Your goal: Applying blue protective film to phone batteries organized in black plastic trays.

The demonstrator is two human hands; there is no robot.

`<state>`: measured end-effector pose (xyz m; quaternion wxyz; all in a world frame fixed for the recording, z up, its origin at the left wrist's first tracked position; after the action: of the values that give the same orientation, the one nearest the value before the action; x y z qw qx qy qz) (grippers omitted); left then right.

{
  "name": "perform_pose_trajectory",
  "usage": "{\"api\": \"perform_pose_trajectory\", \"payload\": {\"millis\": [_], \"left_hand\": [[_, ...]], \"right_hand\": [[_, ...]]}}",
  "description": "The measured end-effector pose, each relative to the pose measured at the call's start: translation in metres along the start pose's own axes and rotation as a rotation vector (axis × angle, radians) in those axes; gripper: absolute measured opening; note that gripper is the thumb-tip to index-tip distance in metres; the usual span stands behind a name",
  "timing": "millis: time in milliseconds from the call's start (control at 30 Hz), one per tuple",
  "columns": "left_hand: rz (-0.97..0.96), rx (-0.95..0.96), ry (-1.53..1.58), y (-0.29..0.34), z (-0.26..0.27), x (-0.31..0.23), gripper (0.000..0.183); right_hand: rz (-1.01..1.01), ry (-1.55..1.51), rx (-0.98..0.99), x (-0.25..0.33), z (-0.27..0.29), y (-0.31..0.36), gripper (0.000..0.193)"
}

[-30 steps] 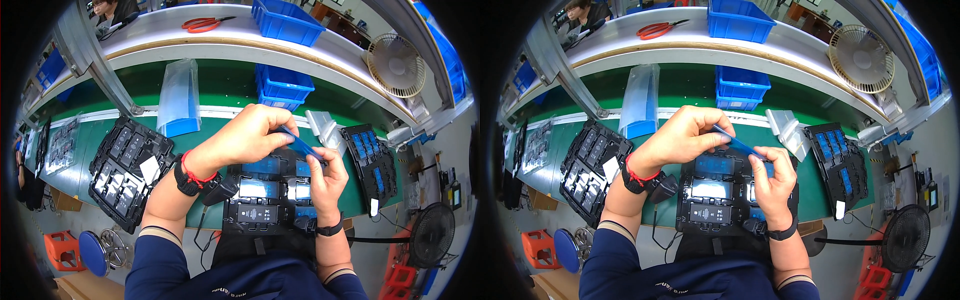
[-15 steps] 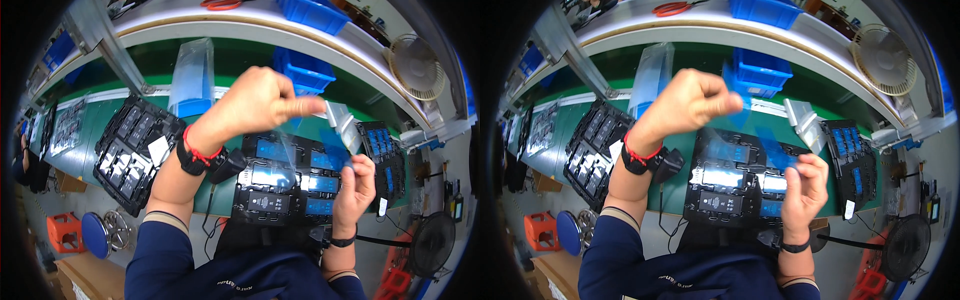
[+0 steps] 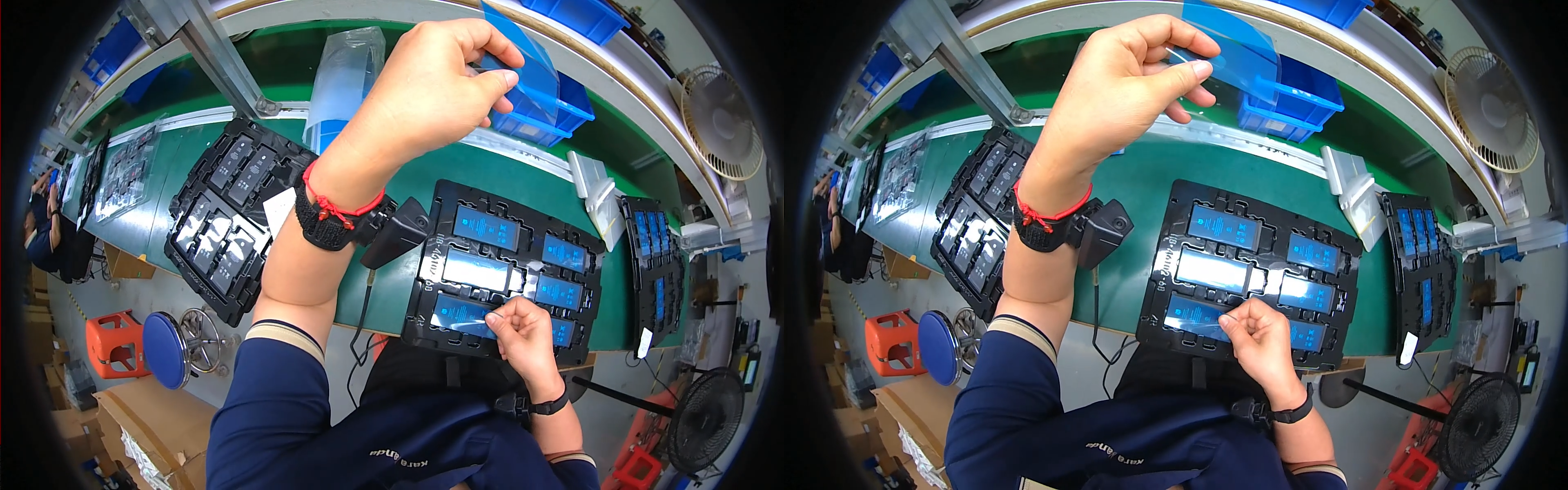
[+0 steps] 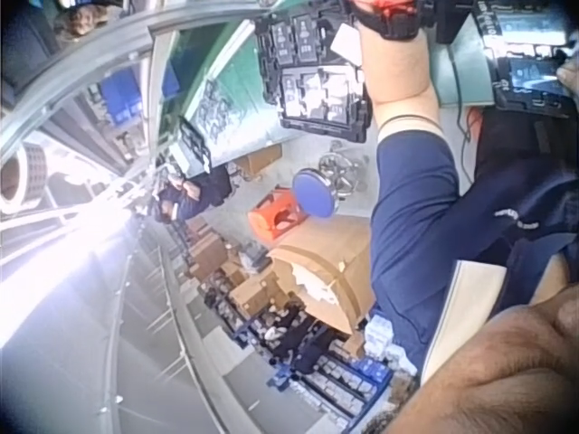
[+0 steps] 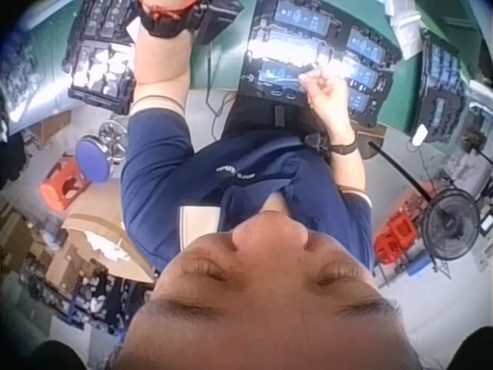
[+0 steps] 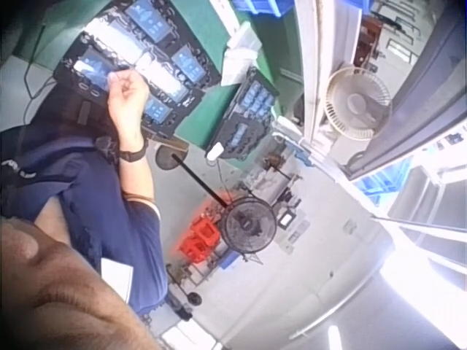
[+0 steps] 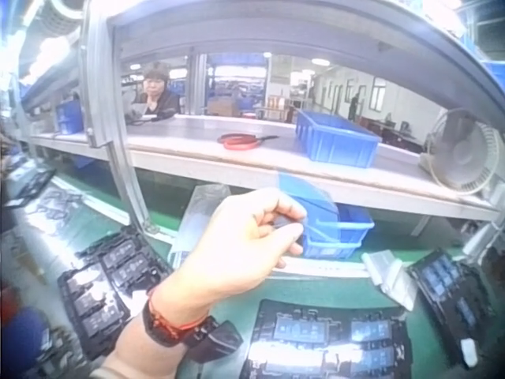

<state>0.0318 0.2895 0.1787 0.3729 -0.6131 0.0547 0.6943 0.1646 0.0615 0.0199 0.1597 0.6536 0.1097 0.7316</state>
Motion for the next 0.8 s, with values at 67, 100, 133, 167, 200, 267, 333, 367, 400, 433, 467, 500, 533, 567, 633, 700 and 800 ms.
{"api": "perform_pose_trajectory", "payload": {"millis": [67,100,133,167,200,267,333,367,400,433,467,500,533,567,633,700,800], "left_hand": [[-0.016,-0.005,-0.012,0.0013,0.0002,-0.0019,0.017],[-0.016,-0.005,-0.011,0.0010,-0.0006,-0.0017,0.017],[-0.030,-0.025,-0.002,0.0004,-0.0008,-0.0021,0.016],[-0.044,-0.044,0.008,-0.0003,-0.0004,-0.0022,0.014],[-0.043,-0.043,0.009,-0.0007,-0.0007,-0.0018,0.014],[-0.041,-0.046,0.004,-0.0010,-0.0009,-0.0016,0.015],[-0.028,-0.041,0.002,-0.0006,-0.0010,-0.0009,0.016],[-0.018,-0.036,0.001,-0.0008,-0.0017,-0.0002,0.016],[-0.018,-0.034,0.003,-0.0012,-0.0025,0.0001,0.016],[-0.028,-0.032,-0.001,-0.0015,-0.0034,0.0001,0.016],[-0.037,-0.033,-0.007,-0.0012,-0.0033,-0.0001,0.016],[-0.035,-0.033,-0.008,-0.0010,-0.0031,0.0004,0.016],[-0.031,-0.030,-0.004,-0.0008,-0.0030,0.0012,0.016],[-0.029,-0.026,0.001,-0.0010,-0.0032,0.0016,0.017],[-0.022,-0.005,-0.013,-0.0003,-0.0031,0.0007,0.016],[-0.018,0.019,-0.025,-0.0007,-0.0034,0.0009,0.017],[0.009,0.038,-0.052,-0.0021,-0.0043,0.0034,0.017]], "right_hand": [[-0.001,-0.003,0.005,-0.0019,0.0017,-0.0016,0.013],[0.000,-0.004,0.011,-0.0023,0.0024,-0.0023,0.013],[-0.001,-0.004,0.010,-0.0020,0.0033,-0.0026,0.013],[-0.015,-0.011,0.008,-0.0019,0.0039,-0.0031,0.013],[-0.029,-0.018,0.005,-0.0019,0.0044,-0.0034,0.013],[-0.035,-0.016,0.006,-0.0015,0.0045,-0.0035,0.013],[-0.040,-0.014,0.008,-0.0013,0.0041,-0.0036,0.013],[-0.040,-0.015,0.004,-0.0010,0.0043,-0.0037,0.013],[-0.040,-0.015,-0.001,-0.0009,0.0045,-0.0036,0.013],[-0.041,-0.016,-0.003,-0.0010,0.0049,-0.0034,0.013],[-0.034,-0.018,0.001,-0.0007,0.0044,-0.0035,0.012],[-0.027,-0.020,0.005,-0.0005,0.0039,-0.0035,0.012],[-0.028,-0.021,0.006,-0.0011,0.0034,-0.0035,0.012],[-0.027,-0.021,0.006,-0.0017,0.0035,-0.0035,0.012],[-0.026,-0.022,0.005,-0.0033,0.0031,-0.0036,0.012],[-0.024,0.001,-0.017,-0.0048,0.0035,-0.0039,0.013],[0.054,0.145,-0.085,-0.0089,0.0035,-0.0055,0.013]]}}
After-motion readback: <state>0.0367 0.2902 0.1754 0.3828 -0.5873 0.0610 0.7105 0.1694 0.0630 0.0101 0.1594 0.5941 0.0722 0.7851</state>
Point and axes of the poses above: each hand's wrist, its own y-axis away from the middle knuckle, its own z-axis out of the back of the hand, x = y × z, the point moved 5 cm from there along -y, towards the middle knuckle, and after that the axes turned 7 degrees about x, right-handed, at the moved point
